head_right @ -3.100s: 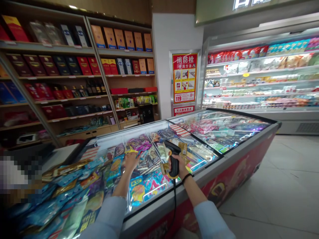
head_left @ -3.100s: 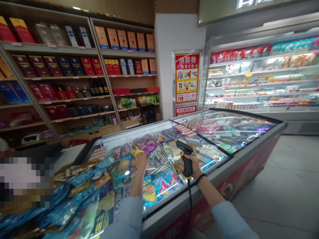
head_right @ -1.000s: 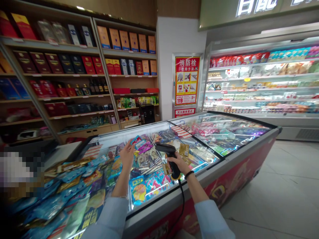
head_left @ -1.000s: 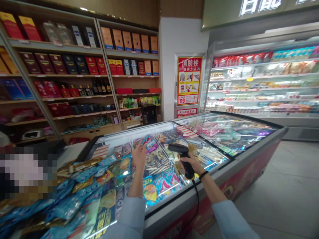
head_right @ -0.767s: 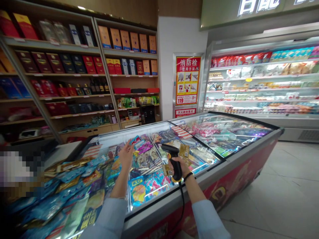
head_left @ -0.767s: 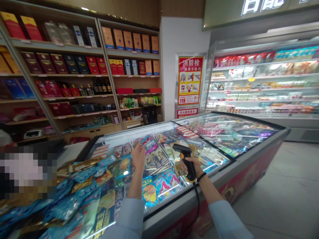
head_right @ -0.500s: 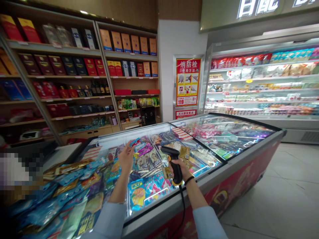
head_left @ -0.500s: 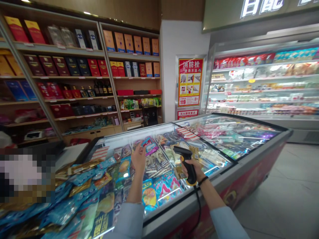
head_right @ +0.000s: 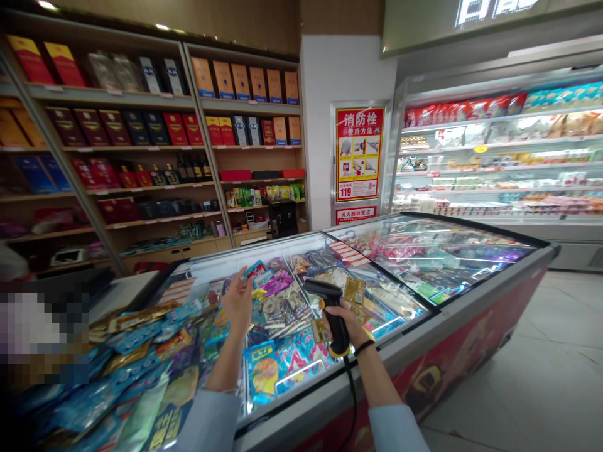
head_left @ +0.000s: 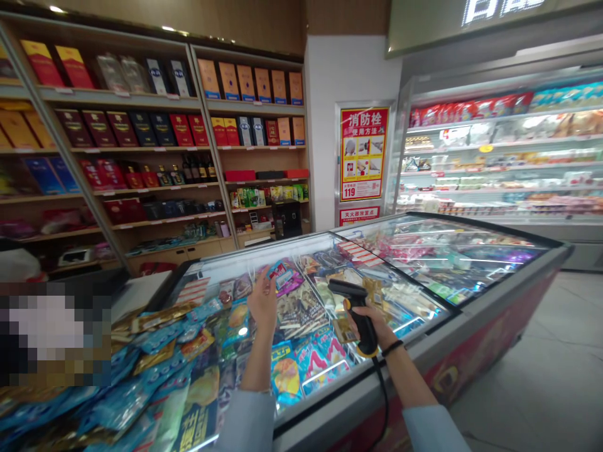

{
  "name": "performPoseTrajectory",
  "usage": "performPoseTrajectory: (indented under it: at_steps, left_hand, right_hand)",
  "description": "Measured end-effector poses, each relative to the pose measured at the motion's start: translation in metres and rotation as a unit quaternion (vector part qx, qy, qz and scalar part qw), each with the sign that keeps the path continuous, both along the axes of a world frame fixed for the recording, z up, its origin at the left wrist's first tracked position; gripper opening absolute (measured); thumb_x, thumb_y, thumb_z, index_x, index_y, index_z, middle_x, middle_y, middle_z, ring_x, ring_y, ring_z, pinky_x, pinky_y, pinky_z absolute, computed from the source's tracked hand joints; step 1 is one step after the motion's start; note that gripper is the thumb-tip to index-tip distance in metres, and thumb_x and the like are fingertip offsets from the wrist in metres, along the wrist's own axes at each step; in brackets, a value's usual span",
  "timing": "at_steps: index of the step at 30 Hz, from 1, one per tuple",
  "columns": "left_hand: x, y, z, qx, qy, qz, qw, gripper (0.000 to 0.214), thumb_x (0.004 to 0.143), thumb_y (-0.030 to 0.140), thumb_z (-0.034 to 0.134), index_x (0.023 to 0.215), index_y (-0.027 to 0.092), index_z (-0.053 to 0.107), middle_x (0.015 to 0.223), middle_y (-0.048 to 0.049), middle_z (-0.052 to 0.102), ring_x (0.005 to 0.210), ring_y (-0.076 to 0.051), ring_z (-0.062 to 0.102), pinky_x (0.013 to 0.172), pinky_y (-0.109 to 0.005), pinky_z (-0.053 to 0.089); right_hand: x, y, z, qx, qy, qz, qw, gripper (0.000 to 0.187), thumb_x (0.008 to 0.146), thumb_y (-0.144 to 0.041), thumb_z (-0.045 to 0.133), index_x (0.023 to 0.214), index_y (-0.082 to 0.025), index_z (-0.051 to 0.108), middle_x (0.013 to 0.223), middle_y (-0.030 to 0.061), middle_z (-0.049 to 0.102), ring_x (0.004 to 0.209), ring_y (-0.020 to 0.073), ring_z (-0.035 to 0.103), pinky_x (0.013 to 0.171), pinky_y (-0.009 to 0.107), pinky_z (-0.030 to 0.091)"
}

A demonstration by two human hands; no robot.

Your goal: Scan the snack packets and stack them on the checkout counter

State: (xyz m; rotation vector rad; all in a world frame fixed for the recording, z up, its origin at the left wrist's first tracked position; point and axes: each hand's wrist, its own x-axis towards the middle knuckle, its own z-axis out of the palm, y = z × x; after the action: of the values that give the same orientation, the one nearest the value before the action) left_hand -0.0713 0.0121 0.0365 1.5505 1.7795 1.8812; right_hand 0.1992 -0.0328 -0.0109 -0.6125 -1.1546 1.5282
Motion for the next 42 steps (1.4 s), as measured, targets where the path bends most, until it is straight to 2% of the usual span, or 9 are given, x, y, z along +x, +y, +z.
performPoseTrajectory:
  at_steps: [8,12,14,19,22,25,31,36,42]
  left_hand:
    - [0.002,0.006,-0.006,-0.049,0.022,-0.027,0.998,0.038,0.087,0.035,0.057,0.123,0.028,0.061,0.087,-0.001,0.072,0.076,-0.016,0.066,0.075,-0.027,0.049]
    - [0.011,0.002,-0.006,-0.134,0.08,-0.116,0.981,0.022,0.086,0.026,0.057,0.102,0.026,0.072,0.08,-0.0007,0.072,0.078,-0.017,0.066,0.077,-0.027,0.048]
    - [0.012,-0.003,-0.003,-0.152,0.097,-0.124,0.976,0.02,0.085,0.025,0.059,0.099,0.027,0.073,0.085,-0.0011,0.073,0.082,-0.017,0.067,0.08,-0.027,0.048]
    - [-0.023,-0.029,0.012,-0.139,0.07,-0.082,0.984,0.021,0.085,0.024,0.059,0.101,0.024,0.073,0.088,-0.0034,0.074,0.084,-0.017,0.067,0.079,-0.027,0.048]
    - [-0.075,-0.058,0.026,-0.12,0.063,-0.021,0.991,0.021,0.084,0.024,0.059,0.101,0.023,0.073,0.088,-0.0037,0.073,0.082,-0.018,0.066,0.078,-0.027,0.047]
    - [-0.141,-0.096,0.041,-0.124,0.077,0.086,0.986,0.022,0.085,0.025,0.058,0.102,0.023,0.072,0.089,-0.0039,0.073,0.084,-0.019,0.066,0.077,-0.027,0.046]
    - [-0.246,-0.162,0.054,-0.187,0.112,0.338,0.915,0.026,0.089,0.03,0.05,0.105,0.026,0.07,0.088,-0.0082,0.071,0.086,-0.025,0.064,0.074,-0.031,0.043]
    - [-0.28,-0.167,0.033,-0.17,0.149,0.413,0.882,0.035,0.09,0.031,0.04,0.108,0.02,0.068,0.086,-0.0134,0.069,0.083,-0.027,0.061,0.079,-0.038,0.043]
    - [-0.285,-0.149,-0.01,-0.039,0.216,0.468,0.856,0.039,0.09,0.032,0.041,0.113,0.014,0.066,0.097,-0.015,0.069,0.106,-0.03,0.055,0.107,-0.055,0.023]
  right_hand:
    - [0.001,-0.001,-0.004,-0.031,0.025,0.007,0.999,0.031,0.071,-0.039,0.068,0.091,-0.018,0.056,0.049,-0.0032,0.052,0.033,0.0109,0.045,0.032,0.021,0.032]
    - [0.0,-0.006,-0.001,-0.033,0.05,0.008,0.998,0.024,0.075,-0.04,0.063,0.089,-0.022,0.055,0.051,-0.0027,0.048,0.036,0.0119,0.043,0.035,0.024,0.033]
    - [-0.003,-0.012,0.003,-0.029,0.051,0.008,0.998,0.023,0.076,-0.04,0.061,0.09,-0.023,0.056,0.052,-0.0021,0.047,0.038,0.0128,0.043,0.037,0.026,0.034]
    - [-0.035,-0.027,0.014,-0.03,0.045,0.055,0.997,0.021,0.076,-0.037,0.06,0.09,-0.022,0.058,0.053,-0.0015,0.046,0.038,0.0134,0.041,0.038,0.028,0.035]
    - [-0.078,-0.029,0.022,-0.019,0.046,0.083,0.995,0.02,0.076,-0.038,0.06,0.088,-0.022,0.058,0.052,-0.0021,0.047,0.039,0.0131,0.041,0.038,0.027,0.036]
    - [-0.135,-0.028,0.025,-0.004,0.052,0.112,0.992,0.02,0.076,-0.037,0.059,0.087,-0.021,0.057,0.052,-0.0027,0.047,0.038,0.0128,0.043,0.037,0.026,0.037]
    - [-0.252,-0.027,0.017,-0.01,0.079,0.198,0.977,0.022,0.074,-0.039,0.06,0.079,-0.018,0.058,0.048,-0.0026,0.05,0.036,0.0112,0.045,0.035,0.022,0.037]
    - [-0.307,-0.03,0.008,-0.042,0.05,0.277,0.959,0.031,0.07,-0.047,0.059,0.061,-0.018,0.054,0.041,-0.0014,0.049,0.032,0.0098,0.042,0.032,0.02,0.036]
    - [-0.323,-0.033,-0.004,-0.069,0.009,0.296,0.953,0.041,0.066,-0.054,0.057,0.049,-0.016,0.056,0.036,0.0016,0.05,0.03,0.0096,0.042,0.029,0.019,0.033]
